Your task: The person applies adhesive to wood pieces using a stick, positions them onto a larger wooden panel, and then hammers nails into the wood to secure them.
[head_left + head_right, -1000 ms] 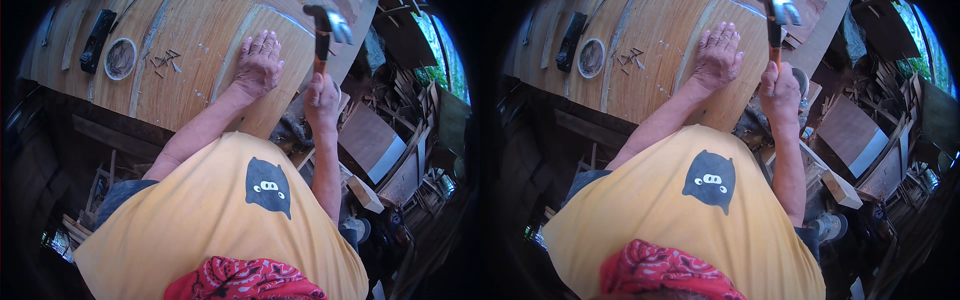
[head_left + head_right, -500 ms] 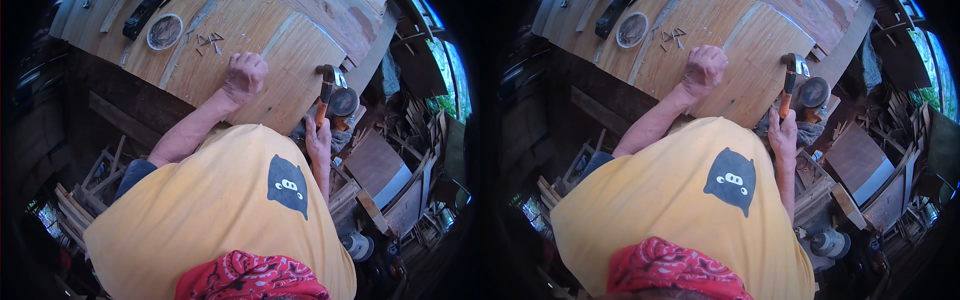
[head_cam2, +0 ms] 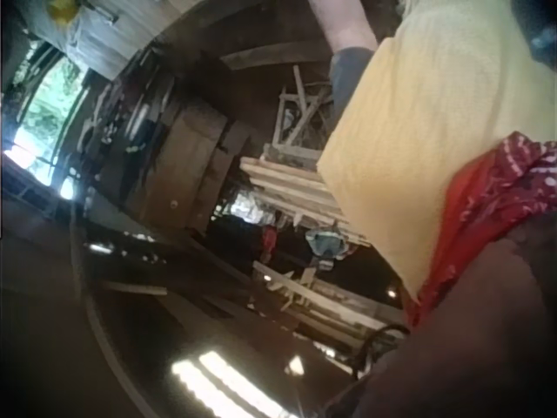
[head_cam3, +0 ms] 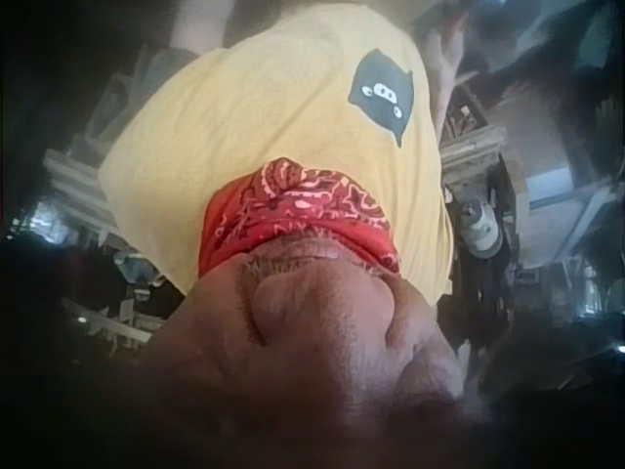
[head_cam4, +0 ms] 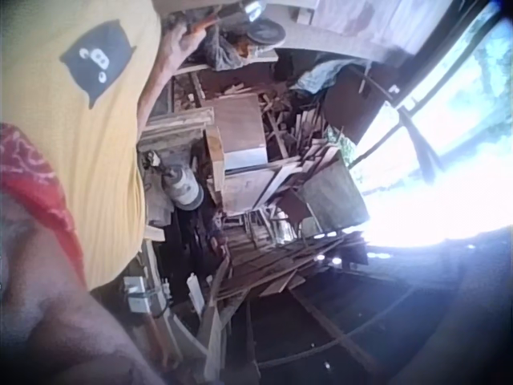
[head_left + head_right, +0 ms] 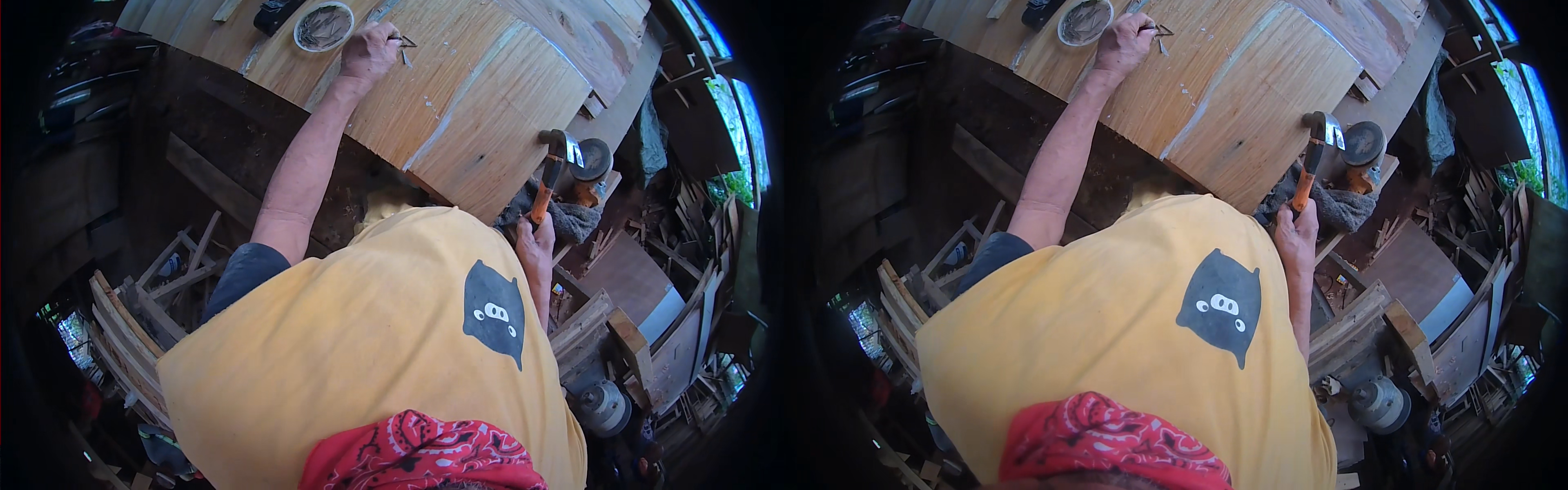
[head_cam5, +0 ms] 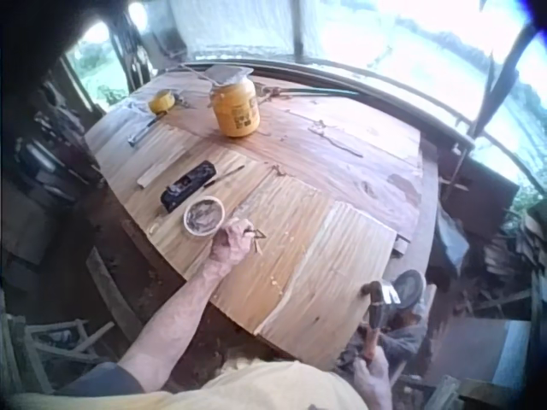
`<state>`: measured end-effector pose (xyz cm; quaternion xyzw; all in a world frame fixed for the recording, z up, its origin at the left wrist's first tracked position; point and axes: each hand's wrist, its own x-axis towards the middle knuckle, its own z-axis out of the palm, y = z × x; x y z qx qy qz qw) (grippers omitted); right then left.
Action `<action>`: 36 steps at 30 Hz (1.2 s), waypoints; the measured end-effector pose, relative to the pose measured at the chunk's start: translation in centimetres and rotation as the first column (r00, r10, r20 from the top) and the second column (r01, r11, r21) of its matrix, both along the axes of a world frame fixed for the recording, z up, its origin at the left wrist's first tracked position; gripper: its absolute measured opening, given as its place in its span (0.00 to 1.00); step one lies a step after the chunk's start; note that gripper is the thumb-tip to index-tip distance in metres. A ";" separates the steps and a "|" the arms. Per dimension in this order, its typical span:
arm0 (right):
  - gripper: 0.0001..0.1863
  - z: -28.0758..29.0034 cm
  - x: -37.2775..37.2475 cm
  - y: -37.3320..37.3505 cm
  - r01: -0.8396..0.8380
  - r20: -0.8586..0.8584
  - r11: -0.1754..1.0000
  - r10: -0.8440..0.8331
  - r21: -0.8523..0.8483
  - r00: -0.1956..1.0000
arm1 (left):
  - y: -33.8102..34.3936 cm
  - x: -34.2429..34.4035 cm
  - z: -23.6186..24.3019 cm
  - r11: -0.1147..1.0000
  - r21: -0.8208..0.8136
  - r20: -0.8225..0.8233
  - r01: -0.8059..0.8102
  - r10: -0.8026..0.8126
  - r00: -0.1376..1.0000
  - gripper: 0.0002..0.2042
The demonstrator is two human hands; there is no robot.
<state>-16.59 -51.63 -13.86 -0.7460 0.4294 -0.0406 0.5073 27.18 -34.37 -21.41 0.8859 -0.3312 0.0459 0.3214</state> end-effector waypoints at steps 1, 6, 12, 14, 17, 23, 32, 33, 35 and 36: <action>0.05 0.1 -0.2 0.2 0.002 -0.017 1.000 -0.002 -0.020 1.000 | -0.3 0.4 -0.3 1.000 0.003 -0.030 0.000 0.001 1.000 0.09; 0.06 0.2 -1.4 1.2 -0.015 -0.034 0.999 0.014 -0.034 0.999 | -1.1 2.2 -0.6 0.997 0.067 -0.077 0.026 -0.021 0.997 0.10; 0.05 -0.5 -3.0 2.6 -0.022 0.055 1.000 0.022 0.002 0.998 | 0.7 1.3 -0.4 0.988 0.038 -0.066 0.150 -0.147 0.987 0.10; 0.05 -0.6 -3.0 3.4 0.006 0.059 1.000 -0.007 0.010 0.998 | 0.9 0.7 -0.4 0.968 -0.009 0.021 0.250 -0.249 0.968 0.09; 0.05 -0.6 -2.4 5.0 0.042 0.054 0.997 -0.039 -0.070 0.998 | 0.3 1.5 -0.1 0.973 -0.008 0.020 0.232 -0.232 0.973 0.07; 0.06 -0.5 -0.6 7.8 0.119 -0.048 0.992 -0.120 -0.031 0.992 | -0.6 6.1 -0.7 0.917 -0.026 0.006 0.398 -0.398 0.918 0.11; 0.09 -2.0 0.4 9.7 0.197 -0.006 0.980 -0.197 0.002 0.980 | 0.0 7.7 -0.5 0.838 -0.047 0.483 0.544 -0.458 0.747 0.05; 0.09 -2.1 0.4 9.8 0.213 -0.030 0.977 -0.212 0.008 0.977 | 0.0 7.7 -0.2 0.800 -0.031 0.537 0.600 -0.493 0.685 0.06; 0.10 -2.5 0.5 10.1 0.233 -0.029 0.972 -0.233 0.033 0.972 | -0.3 7.9 -0.2 0.750 -0.014 0.453 0.662 -0.585 0.673 0.07; 0.10 -2.6 0.5 10.2 0.237 -0.006 0.970 -0.237 0.055 0.971 | -0.7 7.9 -0.4 0.742 -0.020 0.301 0.671 -0.635 0.711 0.08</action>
